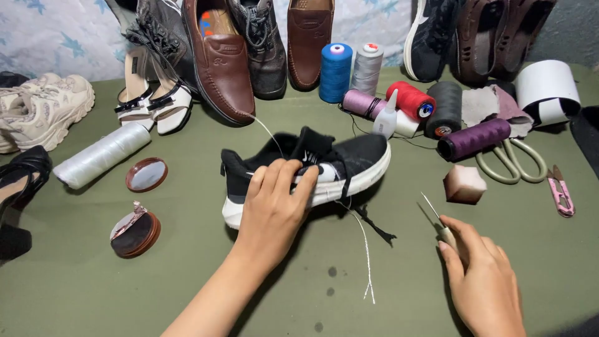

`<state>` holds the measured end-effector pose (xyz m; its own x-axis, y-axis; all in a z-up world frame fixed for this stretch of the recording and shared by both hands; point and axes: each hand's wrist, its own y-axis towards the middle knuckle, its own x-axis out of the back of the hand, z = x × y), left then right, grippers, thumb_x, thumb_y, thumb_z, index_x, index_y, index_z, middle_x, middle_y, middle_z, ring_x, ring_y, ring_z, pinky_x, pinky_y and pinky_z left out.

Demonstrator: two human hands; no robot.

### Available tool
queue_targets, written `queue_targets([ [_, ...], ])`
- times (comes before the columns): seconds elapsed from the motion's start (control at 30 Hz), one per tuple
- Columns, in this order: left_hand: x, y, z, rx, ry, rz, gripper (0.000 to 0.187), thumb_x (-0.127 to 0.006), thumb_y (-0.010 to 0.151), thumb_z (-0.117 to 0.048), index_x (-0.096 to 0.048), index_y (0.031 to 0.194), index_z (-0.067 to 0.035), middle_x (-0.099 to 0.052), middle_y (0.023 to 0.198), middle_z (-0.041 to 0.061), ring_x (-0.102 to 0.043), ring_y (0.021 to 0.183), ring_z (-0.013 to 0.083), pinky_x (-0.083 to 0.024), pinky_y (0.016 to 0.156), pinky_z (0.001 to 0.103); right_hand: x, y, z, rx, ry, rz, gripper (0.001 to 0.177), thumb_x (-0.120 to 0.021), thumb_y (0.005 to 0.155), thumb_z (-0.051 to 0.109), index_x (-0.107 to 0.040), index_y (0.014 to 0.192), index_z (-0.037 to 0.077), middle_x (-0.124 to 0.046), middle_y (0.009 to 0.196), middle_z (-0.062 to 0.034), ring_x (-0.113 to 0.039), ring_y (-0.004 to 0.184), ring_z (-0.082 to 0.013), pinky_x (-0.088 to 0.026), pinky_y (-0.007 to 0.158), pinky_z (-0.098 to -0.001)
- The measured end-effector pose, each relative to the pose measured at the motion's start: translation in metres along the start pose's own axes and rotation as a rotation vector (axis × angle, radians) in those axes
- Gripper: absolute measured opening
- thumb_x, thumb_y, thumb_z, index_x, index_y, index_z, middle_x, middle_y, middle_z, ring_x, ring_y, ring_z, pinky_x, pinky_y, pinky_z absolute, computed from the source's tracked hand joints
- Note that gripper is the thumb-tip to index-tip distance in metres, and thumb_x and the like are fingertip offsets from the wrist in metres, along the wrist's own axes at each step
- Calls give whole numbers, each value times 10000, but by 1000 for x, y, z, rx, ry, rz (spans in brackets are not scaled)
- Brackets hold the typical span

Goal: Hand-stitching the sole of a black sneaker using a repair awl and white thread at a workbench.

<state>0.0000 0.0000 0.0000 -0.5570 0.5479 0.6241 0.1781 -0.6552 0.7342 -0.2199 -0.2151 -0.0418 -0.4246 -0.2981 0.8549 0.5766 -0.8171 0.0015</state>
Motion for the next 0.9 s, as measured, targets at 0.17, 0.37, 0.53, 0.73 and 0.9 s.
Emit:
queue_targets([
  [0.17, 31, -24, -9, -129, -313, 207, 766, -950, 632, -296, -575, 1229, 3, -574, 1181, 176, -568, 1062, 351, -471, 859, 431, -17, 3, -13, 84, -54, -117, 482, -607, 982, 272, -590, 1433, 440, -657, 1050, -88, -559, 1084, -345, -496, 981, -476],
  [0.37, 69, -9, -13, 246, -462, 86, 250, -715, 954, -164, -632, 1150, -35, -615, 1122, 117, -601, 973, 279, -516, 813, 369, -23, -3, -10, 137, -261, -175, 454, -625, 920, 401, -627, 1366, 490, -607, 1260, -69, -537, 1221, -365, -414, 1054, -547],
  [0.53, 55, 10, -9, 297, -335, 178, 310, -781, 855, -119, -649, 1135, -86, -634, 1062, 54, -602, 941, 258, -554, 597, 408, -6, -22, 44, 293, 119, -204, 416, -665, 906, 254, -714, 1313, 322, -599, 1276, -36, -544, 1202, -265, -427, 1048, -451],
  [0.73, 3, 2, -9, 238, -15, 541, 326, -831, 849, -419, -650, 853, -148, -660, 818, 71, -612, 812, 281, -513, 709, 390, -6, -34, 94, 333, 284, -24, 388, -636, 921, 287, -707, 1301, 298, -655, 1198, 20, -685, 1029, -104, -522, 907, -333],
  [0.9, 1, 6, -17, 365, -35, 562, 529, -922, 713, -512, -590, 867, -129, -662, 656, 44, -607, 692, 280, -478, 626, 408, -9, -30, 105, 355, 329, 27, 366, -628, 924, 249, -710, 1281, 268, -710, 1132, 37, -705, 956, -95, -562, 767, -294],
])
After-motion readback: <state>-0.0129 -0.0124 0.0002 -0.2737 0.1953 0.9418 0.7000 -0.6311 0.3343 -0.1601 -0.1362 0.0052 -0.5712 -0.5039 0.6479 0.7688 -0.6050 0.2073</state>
